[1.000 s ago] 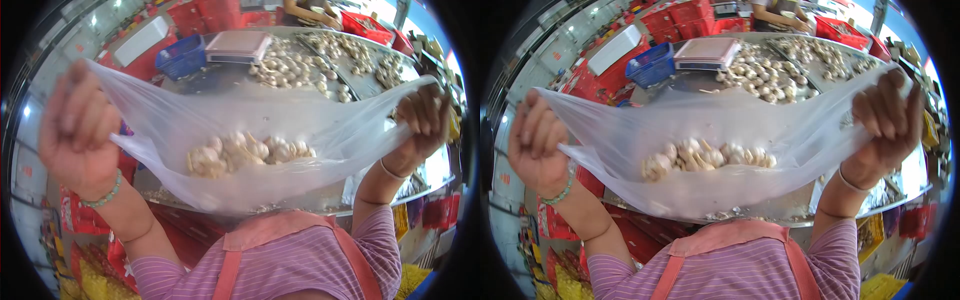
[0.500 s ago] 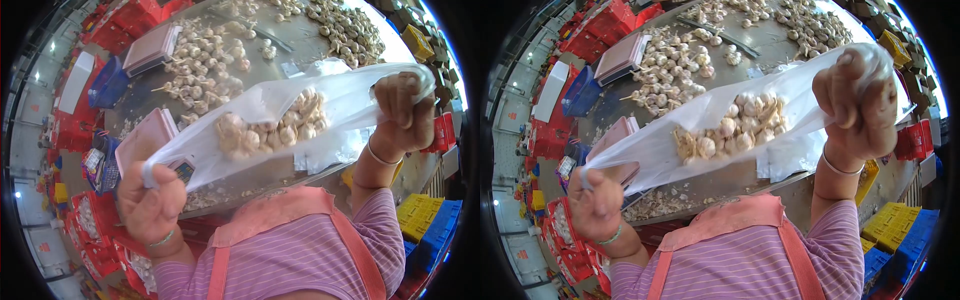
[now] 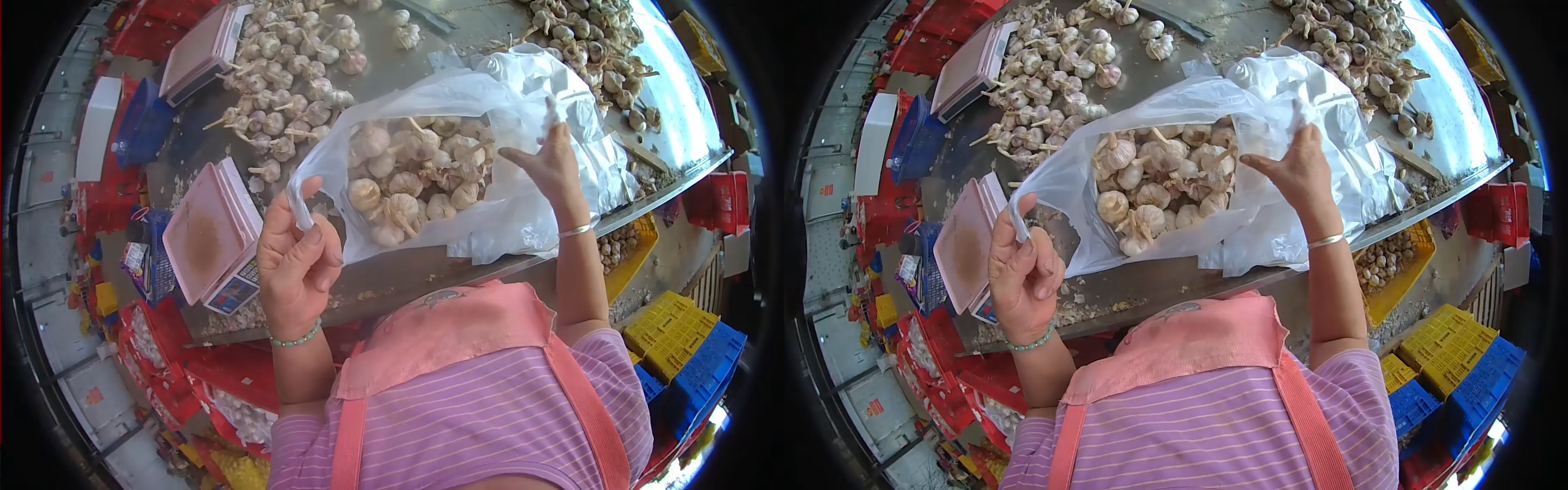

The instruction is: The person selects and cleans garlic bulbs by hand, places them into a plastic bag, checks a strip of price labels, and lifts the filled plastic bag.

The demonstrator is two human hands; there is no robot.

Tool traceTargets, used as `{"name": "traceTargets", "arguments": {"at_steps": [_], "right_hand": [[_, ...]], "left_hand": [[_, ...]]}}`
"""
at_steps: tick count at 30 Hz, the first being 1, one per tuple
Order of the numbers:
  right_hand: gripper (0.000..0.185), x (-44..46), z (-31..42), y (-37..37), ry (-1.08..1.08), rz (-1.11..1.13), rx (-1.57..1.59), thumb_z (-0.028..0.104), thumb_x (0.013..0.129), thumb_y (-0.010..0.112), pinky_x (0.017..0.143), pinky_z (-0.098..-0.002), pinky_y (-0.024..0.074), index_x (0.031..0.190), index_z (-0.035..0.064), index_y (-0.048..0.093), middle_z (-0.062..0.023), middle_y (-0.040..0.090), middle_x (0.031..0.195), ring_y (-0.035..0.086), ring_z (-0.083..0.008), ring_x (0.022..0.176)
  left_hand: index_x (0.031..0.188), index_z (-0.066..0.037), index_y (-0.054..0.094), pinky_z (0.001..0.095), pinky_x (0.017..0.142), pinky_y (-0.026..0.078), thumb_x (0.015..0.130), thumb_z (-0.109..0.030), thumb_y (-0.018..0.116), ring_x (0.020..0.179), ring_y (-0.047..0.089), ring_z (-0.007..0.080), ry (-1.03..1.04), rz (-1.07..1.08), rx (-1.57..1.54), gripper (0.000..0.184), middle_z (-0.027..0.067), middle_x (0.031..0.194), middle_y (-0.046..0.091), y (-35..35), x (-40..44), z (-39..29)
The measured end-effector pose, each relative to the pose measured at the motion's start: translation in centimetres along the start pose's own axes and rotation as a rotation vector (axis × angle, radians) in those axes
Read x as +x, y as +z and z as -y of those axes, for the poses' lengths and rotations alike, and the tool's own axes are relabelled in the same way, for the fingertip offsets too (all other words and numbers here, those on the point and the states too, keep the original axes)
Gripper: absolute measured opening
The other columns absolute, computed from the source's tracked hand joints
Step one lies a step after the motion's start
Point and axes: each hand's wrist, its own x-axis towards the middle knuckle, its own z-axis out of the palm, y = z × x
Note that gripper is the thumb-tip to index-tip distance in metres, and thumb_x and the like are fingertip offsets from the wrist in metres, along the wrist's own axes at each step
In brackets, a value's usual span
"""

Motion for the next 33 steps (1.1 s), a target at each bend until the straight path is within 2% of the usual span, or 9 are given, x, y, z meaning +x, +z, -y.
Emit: {"name": "traceTargets", "arguments": {"at_steps": [5,10,13,18,22,25,29,31,33], "right_hand": [[0.096,1.1,-1.4,4.2,0.078,0.116,0.03,0.033,0.063,0.08,0.078,-0.041,0.0482,0.139,0.0074,0.025,-0.0215,0.06,0.107,0.061,-0.0361,0.094],[0.021,1.9,-2.3,5.5,0.107,0.077,0.381,0.004,0.081,0.063,0.066,-0.0218,0.0457,0.102,0.0006,0.064,-0.0014,0.066,0.084,0.058,-0.0059,0.075],[0.02,1.4,-0.3,5.4,0.194,0.063,0.542,0.006,0.082,0.063,0.059,-0.0198,0.0434,0.101,0.001,0.064,0.0007,0.065,0.081,0.055,-0.0031,0.067],[0.012,0.6,8.1,5.8,0.182,0.144,0.711,0.004,0.082,0.062,0.056,-0.023,0.0458,0.093,-0.0006,0.064,-0.0006,0.064,0.076,0.056,-0.0062,0.065],[0.012,-3.7,18.9,8.2,-0.487,-0.021,0.486,-0.003,0.072,0.062,0.06,-0.0326,0.0489,0.084,-0.0001,0.059,-0.0122,0.063,0.076,0.062,-0.0219,0.067],[0.023,-6.4,21.7,10.2,-0.542,0.385,0.294,0.01,0.073,0.065,0.07,-0.0431,0.0469,0.092,0.0019,0.055,-0.0178,0.059,0.08,0.058,-0.0376,0.078],[0.014,-6.1,18.9,9.3,-0.382,0.325,0.629,0.007,0.08,0.063,0.052,-0.0287,0.0449,0.093,0.0038,0.062,-0.0068,0.065,0.079,0.056,-0.0153,0.058],[0.012,-4.6,17.6,5.1,0.038,0.427,0.758,0.005,0.084,0.06,0.045,-0.0198,0.0374,0.095,0.0023,0.065,-0.0062,0.066,0.08,0.046,-0.0028,0.052],[0.016,-4.1,13.9,2.9,0.109,0.185,0.952,0.001,0.085,0.058,0.043,-0.016,0.0309,0.1,0.0005,0.064,-0.0054,0.067,0.078,0.041,0.0002,0.049]], "left_hand": [[0.133,0.0,0.035,0.0167,0.037,0.027,0.089,-0.006,0.052,0.04,0.032,0.0034,-0.019,0.036,-0.092,0.048,0.006,0.065,0.05,-0.7,0.0,0.1],[0.132,0.001,0.037,0.0153,0.037,0.023,0.087,-0.006,0.057,0.039,0.03,0.0023,0.0,0.016,-0.218,0.05,0.0084,0.066,0.055,-2.9,-0.5,-0.4],[0.132,0.001,0.036,0.0151,0.037,0.023,0.086,-0.006,0.057,0.039,0.03,0.0021,0.05,0.033,-0.327,0.051,0.008,0.066,0.054,-5.2,-1.0,-0.4],[0.138,-0.002,0.032,0.0183,0.041,0.026,0.09,-0.01,0.052,0.042,0.03,0.004,0.072,0.063,-0.383,0.053,0.0019,0.065,0.042,-10.1,-2.9,-1.1],[0.137,-0.008,0.037,0.0182,0.043,0.026,0.093,-0.013,0.048,0.045,0.031,0.0039,0.085,0.058,-0.392,0.047,0.0015,0.069,0.04,-13.4,-4.1,-1.0],[0.136,-0.001,0.031,0.017,0.039,0.027,0.088,-0.007,0.053,0.041,0.032,0.0031,0.101,-0.057,-0.46,0.054,0.0044,0.069,0.048,-13.3,-4.3,-1.3],[0.138,-0.002,0.027,0.0165,0.039,0.026,0.087,-0.008,0.055,0.042,0.033,0.0028,0.098,-0.005,-0.457,0.059,0.0054,0.071,0.048,-13.1,-3.5,-2.3],[0.139,-0.002,0.025,0.0164,0.039,0.026,0.087,-0.008,0.057,0.043,0.033,0.0026,0.069,0.033,-0.47,0.061,0.0059,0.072,0.048,-13.1,-3.2,-2.4],[0.14,-0.002,0.024,0.0169,0.041,0.027,0.087,-0.011,0.058,0.043,0.032,0.0031,0.068,0.087,-0.453,0.064,0.0052,0.073,0.046,-13.7,-2.8,-2.2]]}}
